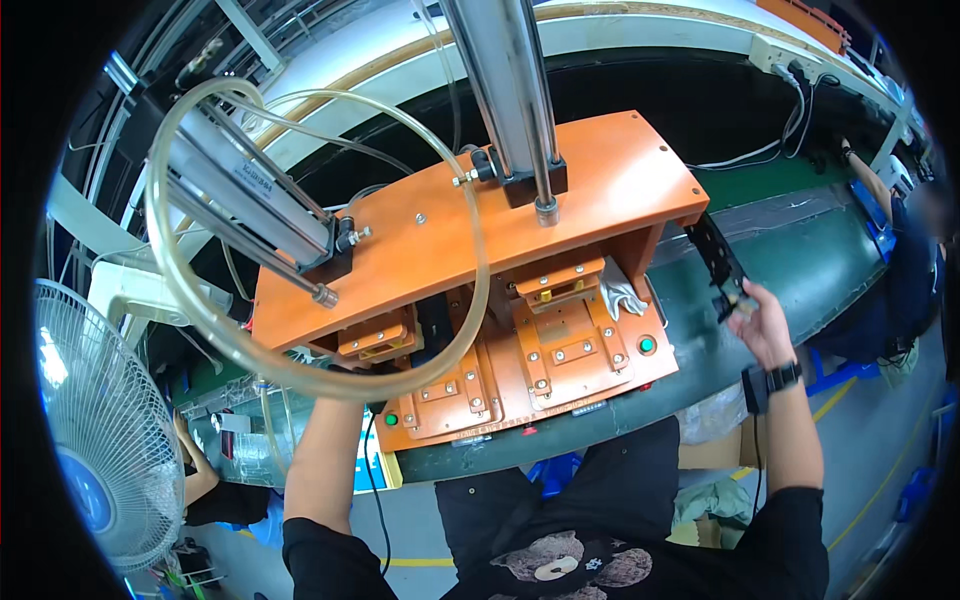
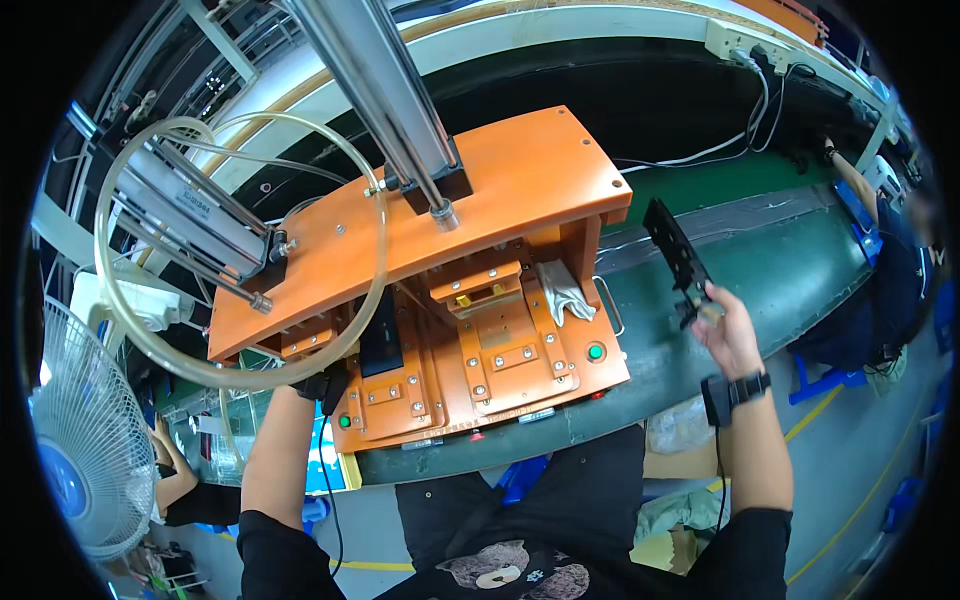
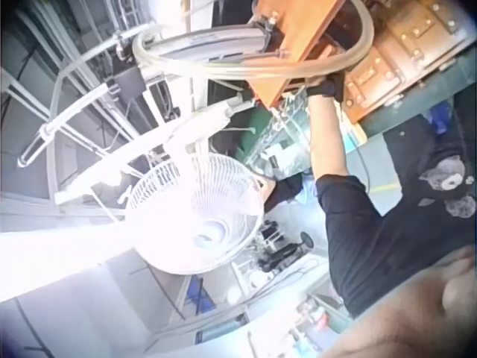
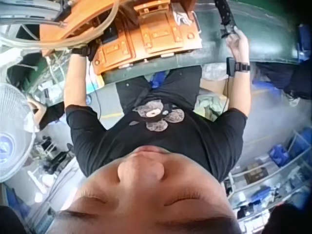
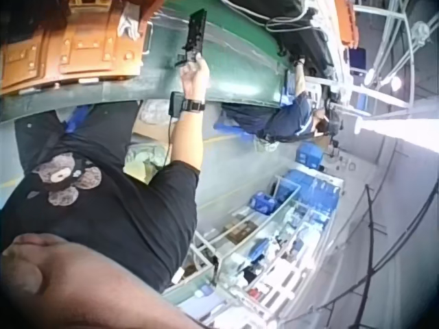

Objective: Operating a press machine to assemble electronic components, likely mobile phone frames or similar plastic-rubber-foam parts.

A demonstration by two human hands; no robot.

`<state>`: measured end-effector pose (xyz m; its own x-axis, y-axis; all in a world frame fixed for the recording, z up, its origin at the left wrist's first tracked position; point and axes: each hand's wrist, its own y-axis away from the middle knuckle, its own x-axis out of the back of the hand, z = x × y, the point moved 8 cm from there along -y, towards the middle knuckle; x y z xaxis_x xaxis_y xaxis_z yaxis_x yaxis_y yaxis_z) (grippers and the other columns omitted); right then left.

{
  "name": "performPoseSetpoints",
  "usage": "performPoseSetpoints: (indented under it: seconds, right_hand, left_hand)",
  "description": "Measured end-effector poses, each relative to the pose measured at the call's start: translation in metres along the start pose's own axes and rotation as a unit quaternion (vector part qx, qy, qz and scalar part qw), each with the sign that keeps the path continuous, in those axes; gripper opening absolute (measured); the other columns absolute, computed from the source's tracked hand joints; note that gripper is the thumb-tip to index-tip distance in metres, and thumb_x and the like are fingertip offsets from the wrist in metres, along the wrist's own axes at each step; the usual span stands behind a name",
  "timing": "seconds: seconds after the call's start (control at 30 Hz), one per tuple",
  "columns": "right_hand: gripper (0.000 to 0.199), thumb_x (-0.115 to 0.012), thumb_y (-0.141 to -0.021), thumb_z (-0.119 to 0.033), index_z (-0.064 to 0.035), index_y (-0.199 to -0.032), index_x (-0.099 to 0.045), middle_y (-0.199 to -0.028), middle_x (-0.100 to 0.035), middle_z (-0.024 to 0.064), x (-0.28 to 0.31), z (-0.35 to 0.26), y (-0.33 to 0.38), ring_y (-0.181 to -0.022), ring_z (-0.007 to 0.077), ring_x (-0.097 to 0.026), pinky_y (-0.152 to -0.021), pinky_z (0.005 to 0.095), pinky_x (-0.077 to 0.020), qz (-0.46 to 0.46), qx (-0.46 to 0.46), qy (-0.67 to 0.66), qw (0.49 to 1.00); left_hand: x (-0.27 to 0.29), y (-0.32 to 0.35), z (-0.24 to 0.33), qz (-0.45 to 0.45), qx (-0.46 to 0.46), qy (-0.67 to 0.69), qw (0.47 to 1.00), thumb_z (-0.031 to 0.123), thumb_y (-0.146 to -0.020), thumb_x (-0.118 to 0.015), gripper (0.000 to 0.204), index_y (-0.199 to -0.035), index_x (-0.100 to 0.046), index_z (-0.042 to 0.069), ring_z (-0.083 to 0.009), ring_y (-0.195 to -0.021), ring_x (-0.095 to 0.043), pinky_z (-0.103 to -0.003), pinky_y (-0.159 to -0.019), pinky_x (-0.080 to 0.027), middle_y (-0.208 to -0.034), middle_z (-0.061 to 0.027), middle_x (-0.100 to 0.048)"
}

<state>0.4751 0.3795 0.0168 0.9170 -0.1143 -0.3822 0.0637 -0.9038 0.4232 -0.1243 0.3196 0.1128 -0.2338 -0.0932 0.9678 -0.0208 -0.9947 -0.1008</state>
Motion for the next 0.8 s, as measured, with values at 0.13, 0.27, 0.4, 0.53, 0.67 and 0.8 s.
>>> performPoseSetpoints:
  seconds: [0.13, 0.27, 0.4, 0.53, 0.67, 0.8]
  right_hand:
    - [0.029, -0.059, -0.094, -0.027, -0.0066, -0.115, -0.056, -0.103, -0.066, 0.0098, 0.014, 0.039, 0.071, -0.089, 0.0246, -0.063, -0.080, 0.0397, -0.0530, -0.037, -0.023, -0.125, 0.991]
    - [0.043, -0.057, -0.095, -0.023, 0.0006, -0.130, -0.051, -0.126, -0.061, 0.0191, 0.000, 0.071, 0.127, -0.110, 0.0332, -0.063, -0.099, 0.0474, -0.0488, -0.101, 0.005, -0.190, 0.976]
    - [0.056, -0.056, -0.095, -0.024, 0.0010, -0.142, -0.040, -0.128, -0.059, 0.0195, -0.012, 0.082, 0.160, -0.116, 0.0340, -0.058, -0.100, 0.0507, -0.0490, -0.153, 0.041, -0.203, 0.966]
    - [0.066, -0.062, -0.092, -0.022, 0.0040, -0.145, -0.032, -0.132, -0.056, 0.0249, -0.036, 0.064, 0.178, -0.117, 0.0355, -0.059, -0.104, 0.0504, -0.0449, -0.240, 0.079, -0.223, 0.942]
    - [0.078, -0.069, -0.087, -0.025, 0.0038, -0.148, -0.028, -0.137, -0.049, 0.0265, -0.043, 0.055, 0.192, -0.122, 0.0367, -0.054, -0.104, 0.0469, -0.0443, -0.250, 0.098, -0.189, 0.945]
    - [0.090, -0.079, -0.075, -0.020, 0.0056, -0.146, -0.030, -0.141, -0.044, 0.0295, -0.056, 0.062, 0.204, -0.125, 0.0411, -0.052, -0.106, 0.0489, -0.0448, -0.301, 0.081, -0.188, 0.931]
  left_hand:
    - [-0.024, 0.028, 0.012, 0.000, -0.024, 0.009, 1.000, 0.036, -0.090, -0.064, 0.043, -0.126, -0.058, 0.013, -0.0282, -0.121, -0.055, -0.046, -0.099, -0.046, -0.126, -0.0120, -0.061]
    - [-0.021, 0.015, 0.014, 0.010, -0.039, 0.016, 0.999, 0.037, -0.090, -0.064, 0.044, -0.126, -0.058, 0.013, -0.0279, -0.121, -0.055, -0.046, -0.098, -0.046, -0.125, -0.0120, -0.061]
    - [-0.023, 0.010, 0.017, 0.016, -0.054, 0.019, 0.998, 0.038, -0.090, -0.064, 0.044, -0.126, -0.058, 0.013, -0.0275, -0.121, -0.055, -0.047, -0.098, -0.046, -0.125, -0.0119, -0.061]
    - [-0.021, 0.012, 0.013, 0.019, -0.066, 0.021, 0.997, 0.039, -0.090, -0.064, 0.045, -0.126, -0.058, 0.013, -0.0272, -0.121, -0.055, -0.047, -0.098, -0.046, -0.124, -0.0119, -0.061]
    - [-0.022, 0.018, 0.005, 0.023, -0.075, 0.026, 0.997, 0.040, -0.090, -0.064, 0.045, -0.126, -0.058, 0.013, -0.0269, -0.121, -0.055, -0.048, -0.098, -0.046, -0.124, -0.0119, -0.061]
    - [-0.019, 0.034, 0.000, 0.032, -0.073, 0.027, 0.996, 0.041, -0.089, -0.064, 0.046, -0.125, -0.058, 0.013, -0.0265, -0.121, -0.054, -0.048, -0.097, -0.046, -0.124, -0.0118, -0.062]
